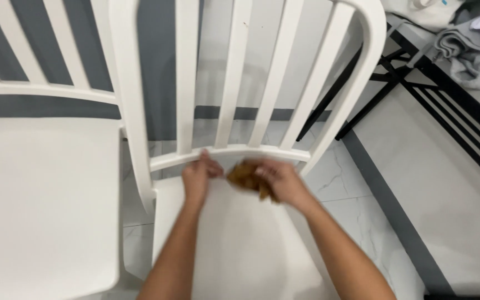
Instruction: Wiping down the seat and backrest slats of a white wooden chair with a cloth.
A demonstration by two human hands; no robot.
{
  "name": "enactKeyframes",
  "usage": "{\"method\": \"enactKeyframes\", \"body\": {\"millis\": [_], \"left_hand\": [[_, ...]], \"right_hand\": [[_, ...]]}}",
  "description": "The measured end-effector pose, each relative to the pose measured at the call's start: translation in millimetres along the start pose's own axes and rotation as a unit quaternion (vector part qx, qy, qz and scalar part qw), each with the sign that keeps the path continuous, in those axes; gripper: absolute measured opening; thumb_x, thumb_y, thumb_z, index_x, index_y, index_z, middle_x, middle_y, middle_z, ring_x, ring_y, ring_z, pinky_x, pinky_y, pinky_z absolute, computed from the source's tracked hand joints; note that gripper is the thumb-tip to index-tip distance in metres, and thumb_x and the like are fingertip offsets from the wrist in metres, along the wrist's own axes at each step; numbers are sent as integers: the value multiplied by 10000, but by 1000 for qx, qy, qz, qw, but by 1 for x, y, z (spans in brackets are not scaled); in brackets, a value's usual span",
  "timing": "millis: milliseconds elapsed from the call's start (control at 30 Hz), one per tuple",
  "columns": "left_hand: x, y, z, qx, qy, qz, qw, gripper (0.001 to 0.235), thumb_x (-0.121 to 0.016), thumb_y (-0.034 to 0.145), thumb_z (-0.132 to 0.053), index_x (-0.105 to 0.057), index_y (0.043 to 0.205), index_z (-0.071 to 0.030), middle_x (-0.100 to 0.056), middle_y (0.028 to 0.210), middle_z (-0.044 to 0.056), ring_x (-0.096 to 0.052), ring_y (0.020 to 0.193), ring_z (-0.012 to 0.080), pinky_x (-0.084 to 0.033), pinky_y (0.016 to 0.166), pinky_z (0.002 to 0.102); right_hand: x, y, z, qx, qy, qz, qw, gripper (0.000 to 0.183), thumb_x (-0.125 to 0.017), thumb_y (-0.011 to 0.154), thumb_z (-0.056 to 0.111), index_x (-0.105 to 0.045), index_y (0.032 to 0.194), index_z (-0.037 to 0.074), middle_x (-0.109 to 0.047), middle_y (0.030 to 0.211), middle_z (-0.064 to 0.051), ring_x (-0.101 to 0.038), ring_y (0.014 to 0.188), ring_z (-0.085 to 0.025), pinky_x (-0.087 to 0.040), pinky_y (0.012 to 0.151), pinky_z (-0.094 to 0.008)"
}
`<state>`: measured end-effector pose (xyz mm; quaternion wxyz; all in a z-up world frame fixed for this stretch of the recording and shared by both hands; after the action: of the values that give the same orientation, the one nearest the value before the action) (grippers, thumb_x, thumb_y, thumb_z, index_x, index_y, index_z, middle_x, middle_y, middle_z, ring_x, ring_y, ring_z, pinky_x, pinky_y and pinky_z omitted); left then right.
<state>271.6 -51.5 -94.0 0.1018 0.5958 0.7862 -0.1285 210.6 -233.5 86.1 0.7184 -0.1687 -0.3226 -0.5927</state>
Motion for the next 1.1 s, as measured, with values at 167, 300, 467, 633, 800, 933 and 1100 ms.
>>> {"method": "enactKeyframes", "body": {"millis": [167, 300, 467, 633, 800, 933, 1100], "left_hand": [[-14, -30, -22, -456, 338, -116, 815, 266, -710, 944, -168, -699, 683, -221, -667, 557, -64, -593, 489, 89, -469, 472, 197], [-10, -34, -53, -545, 403, -194, 709, 469, -579, 963, -193, -583, 1430, -152, -517, 1515, 74, -352, 1434, 397, -256, 1168, 546], [-5, -14, -30, -459, 444, -247, 729, 696, -606, 970, -244, -378, 1609, -93, -279, 1663, 227, -294, 1514, 403, -143, 1236, 523], [-5, -34, -52, -418, 489, -252, 723, 650, -593, 1024, -109, -307, 1606, -71, -332, 1638, 254, -522, 1419, 388, -375, 1179, 563], [5, -35, -55, -395, 469, -215, 760, 621, -525, 1041, -150, -283, 1601, -28, -371, 1630, 202, -514, 1398, 336, -308, 1217, 525], [6, -35, -55, -395, 460, -220, 764, 628, -543, 1012, -128, -314, 1580, 12, -481, 1549, 202, -555, 1328, 311, -309, 1218, 496], [5, -32, -57, -412, 447, -236, 758, 596, -527, 1023, -132, -341, 1570, 14, -505, 1523, 212, -566, 1304, 322, -308, 1218, 488]], "right_hand": [[23, 88, 71, 145, 73, -145, 976, 164, -579, 1042, 142, -710, 1118, 81, -634, 951, -155, -510, 751, -240, -372, 660, -345], [-30, 125, 64, 390, -110, -338, 849, 405, -434, 1140, 226, -462, 1535, 141, -280, 1635, -161, -279, 1522, -391, -308, 1268, -527], [-94, 133, 9, 334, -332, -363, 804, 565, -391, 1127, 380, -359, 1613, 95, -148, 1681, -268, -141, 1535, -533, -255, 1247, -597], [-44, 166, 39, 309, -309, -339, 833, 670, -167, 1221, 527, 102, 1706, 151, 124, 1782, -34, 38, 1696, -252, -192, 1447, -518], [-3, 201, 86, 259, -341, -333, 840, 560, -419, 1221, 356, -176, 1642, 78, -196, 1724, -111, -173, 1649, -312, -133, 1428, -484], [-39, 169, 61, 304, -261, -365, 840, 621, -345, 1269, 279, 69, 1715, 150, 76, 1796, -43, -18, 1723, -268, -126, 1509, -469], [-80, 116, 19, 329, -290, -303, 846, 615, -441, 1185, 206, -96, 1673, 61, -74, 1750, -144, -98, 1653, -402, -248, 1372, -574]]}}
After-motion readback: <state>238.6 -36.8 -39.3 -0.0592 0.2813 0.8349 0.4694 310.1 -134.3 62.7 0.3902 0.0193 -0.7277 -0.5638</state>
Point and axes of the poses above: each hand's wrist, its own y-axis towards the middle knuckle, its own x-axis out of the back of the hand, z = x × y, the point moved 3 cm from there along y, towards the middle knuckle
